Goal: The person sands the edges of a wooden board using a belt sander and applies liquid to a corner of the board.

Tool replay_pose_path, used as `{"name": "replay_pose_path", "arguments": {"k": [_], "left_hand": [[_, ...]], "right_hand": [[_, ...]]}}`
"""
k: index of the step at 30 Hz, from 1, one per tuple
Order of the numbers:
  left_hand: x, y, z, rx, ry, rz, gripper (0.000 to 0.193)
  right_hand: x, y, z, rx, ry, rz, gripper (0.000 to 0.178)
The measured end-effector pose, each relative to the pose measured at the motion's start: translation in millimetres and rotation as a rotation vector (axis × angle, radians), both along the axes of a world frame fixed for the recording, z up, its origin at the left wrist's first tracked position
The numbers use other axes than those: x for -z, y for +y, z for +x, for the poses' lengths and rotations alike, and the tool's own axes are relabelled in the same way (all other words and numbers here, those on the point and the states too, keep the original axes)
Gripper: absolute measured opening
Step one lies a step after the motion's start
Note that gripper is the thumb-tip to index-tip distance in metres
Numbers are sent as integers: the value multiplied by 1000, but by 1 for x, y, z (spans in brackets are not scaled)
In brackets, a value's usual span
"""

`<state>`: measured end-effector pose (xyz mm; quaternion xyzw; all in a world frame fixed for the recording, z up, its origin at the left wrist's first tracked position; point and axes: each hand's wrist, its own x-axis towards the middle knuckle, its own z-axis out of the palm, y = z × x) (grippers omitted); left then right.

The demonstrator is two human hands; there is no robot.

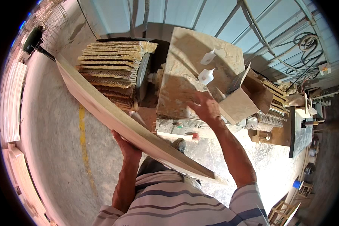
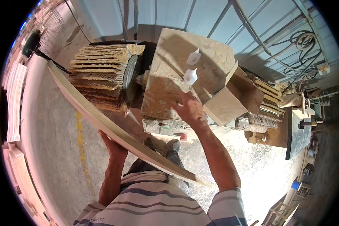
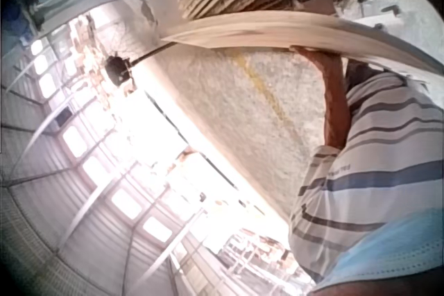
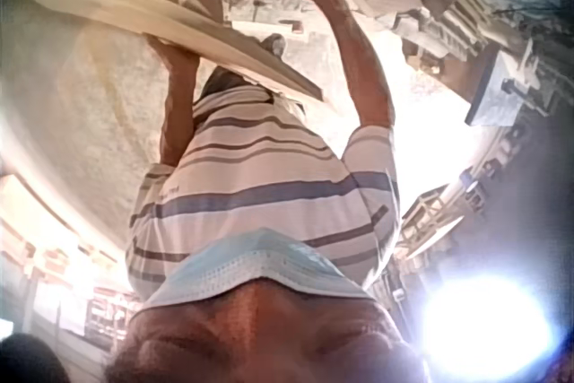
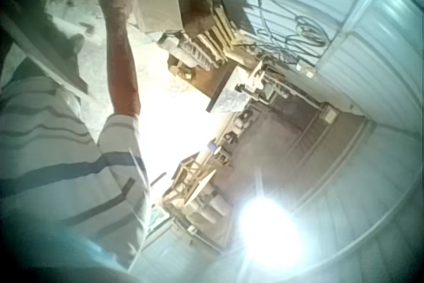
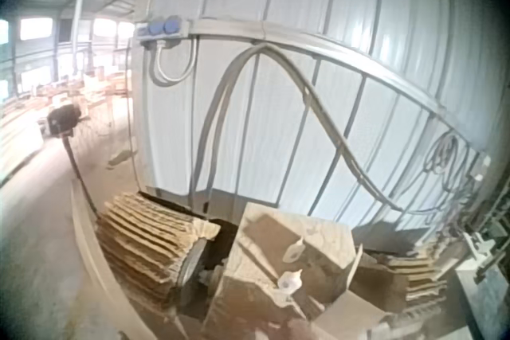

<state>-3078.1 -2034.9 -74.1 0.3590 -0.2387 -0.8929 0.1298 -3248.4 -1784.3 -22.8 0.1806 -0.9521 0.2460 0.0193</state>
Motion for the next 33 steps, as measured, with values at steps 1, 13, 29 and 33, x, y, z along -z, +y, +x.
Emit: {"name": "replay_pose_path", "arguments": {"k": [1, 13, 29, 33], "left_hand": [[0, 0, 1, -6, -3, -11, 82], [0, -5, 10, -37, -44, 49, 81], [-7, -1, 3, -12, 16, 63, 80], [-14, 0, 2, 7, 23, 15, 80]], "right_hand": [[4, -7, 0, -44, 23, 3, 35], [16, -54, -44, -118, -127, -264, 25], [39, -53, -46, -406, 224, 15, 13], [38, -56, -39, -423, 281, 90, 17]]}}
